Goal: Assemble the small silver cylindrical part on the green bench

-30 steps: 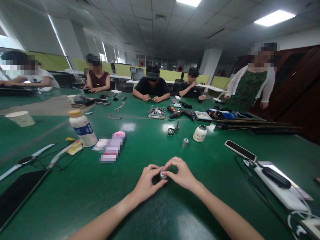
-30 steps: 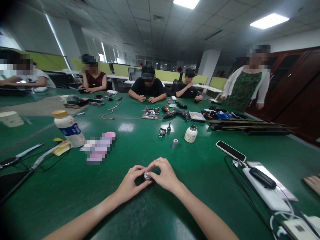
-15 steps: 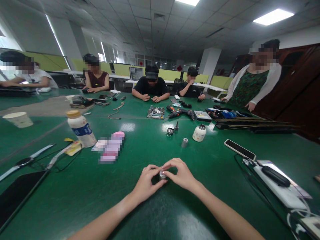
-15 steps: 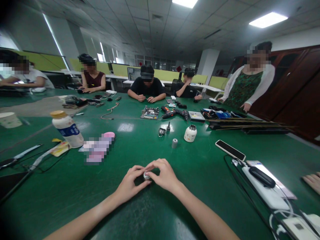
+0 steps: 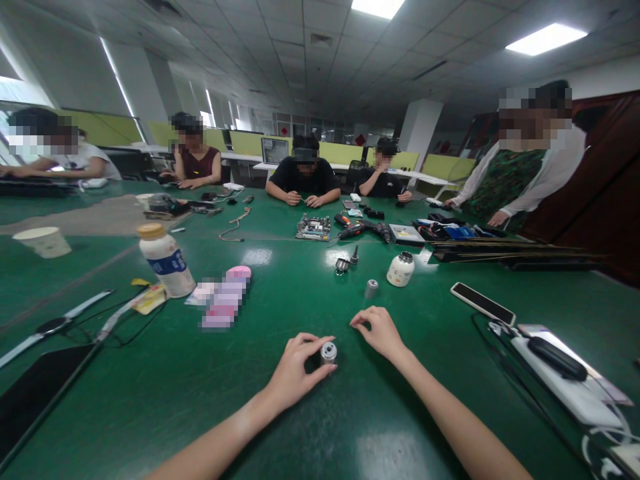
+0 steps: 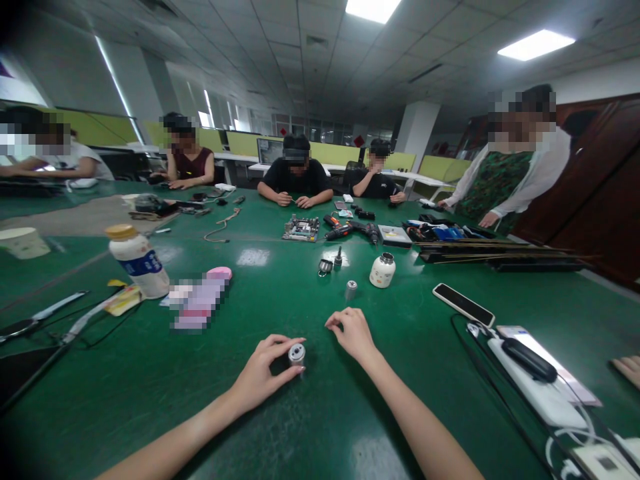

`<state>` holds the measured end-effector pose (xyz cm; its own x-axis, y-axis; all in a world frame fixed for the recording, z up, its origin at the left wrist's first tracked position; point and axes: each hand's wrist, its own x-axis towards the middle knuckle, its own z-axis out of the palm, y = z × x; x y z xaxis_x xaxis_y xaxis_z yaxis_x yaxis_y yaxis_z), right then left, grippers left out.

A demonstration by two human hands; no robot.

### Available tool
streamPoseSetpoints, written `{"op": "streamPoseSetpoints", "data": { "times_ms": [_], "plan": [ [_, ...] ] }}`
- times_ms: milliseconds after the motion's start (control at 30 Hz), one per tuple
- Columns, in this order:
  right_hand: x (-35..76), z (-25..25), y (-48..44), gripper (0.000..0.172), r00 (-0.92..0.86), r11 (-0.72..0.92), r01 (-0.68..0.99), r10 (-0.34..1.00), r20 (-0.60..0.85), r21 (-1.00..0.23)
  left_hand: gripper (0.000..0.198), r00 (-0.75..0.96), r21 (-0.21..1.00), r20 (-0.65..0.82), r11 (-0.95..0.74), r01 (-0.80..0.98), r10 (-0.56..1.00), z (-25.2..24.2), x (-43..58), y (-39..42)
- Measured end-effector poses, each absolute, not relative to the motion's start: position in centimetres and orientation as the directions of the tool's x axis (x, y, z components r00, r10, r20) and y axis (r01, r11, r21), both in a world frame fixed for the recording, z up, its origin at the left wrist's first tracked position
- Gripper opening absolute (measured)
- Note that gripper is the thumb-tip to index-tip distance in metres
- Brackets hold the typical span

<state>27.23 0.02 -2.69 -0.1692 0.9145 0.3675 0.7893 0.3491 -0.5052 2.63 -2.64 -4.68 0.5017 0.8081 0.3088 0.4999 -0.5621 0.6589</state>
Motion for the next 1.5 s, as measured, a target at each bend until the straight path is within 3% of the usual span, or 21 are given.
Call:
{"op": "streamPoseSetpoints", "data": {
  "times_ms": [200, 400, 800, 933, 1067, 1200, 1300, 1500],
  "plan": [
    [23.7, 0.3, -2.7, 0.004, -0.186, 0.464, 0.607, 0.872, 0.453, -0.645, 0.044, 0.494, 0.658, 0.327, -0.569, 0.492, 0.805, -5.0, 2.6, -2.6],
    [21.4, 0.9, -4.7, 0.016, -0.329, 0.520, 0.607, 0.853, 0.405, -0.601, 0.033, 0.493, 0.658, 0.346, -0.581, 0.480, 0.799, -5.2, 2.6, -2.6],
    [21.7, 0.8, -4.5, 0.017, -0.329, 0.531, 0.640, 0.843, 0.426, -0.555, 0.036, 0.489, 0.646, 0.360, -0.590, 0.484, 0.795, -4.6, 2.7, -2.7],
    [21.8, 0.4, -4.2, 0.004, -0.263, 0.507, 0.660, 0.847, 0.462, -0.555, 0.036, 0.487, 0.642, 0.358, -0.589, 0.491, 0.797, -4.8, 2.7, -2.6],
    [22.2, -0.4, -3.7, 0.018, -0.103, 0.427, 0.638, 0.872, 0.478, -0.641, 0.044, 0.461, 0.649, 0.368, -0.578, 0.494, 0.807, -4.9, 2.7, -2.7],
    [22.5, -2.5, -2.9, 0.028, -0.019, 0.324, 0.517, 0.930, 0.368, -0.792, 0.040, 0.427, 0.652, 0.463, -0.625, 0.429, 0.777, -4.6, 2.7, -2.8],
    [22.6, -4.3, -2.6, 0.032, -0.117, 0.295, 0.477, 0.955, 0.272, -0.828, 0.022, 0.417, 0.661, 0.504, -0.648, 0.378, 0.756, -4.1, 2.7, -2.8],
    [22.7, -5.2, -2.8, 0.033, -0.296, 0.373, 0.575, 0.925, 0.240, -0.729, 0.015, 0.376, 0.718, 0.435, -0.567, 0.405, 0.819, -3.0, 3.0, -2.5]
  ]
}}
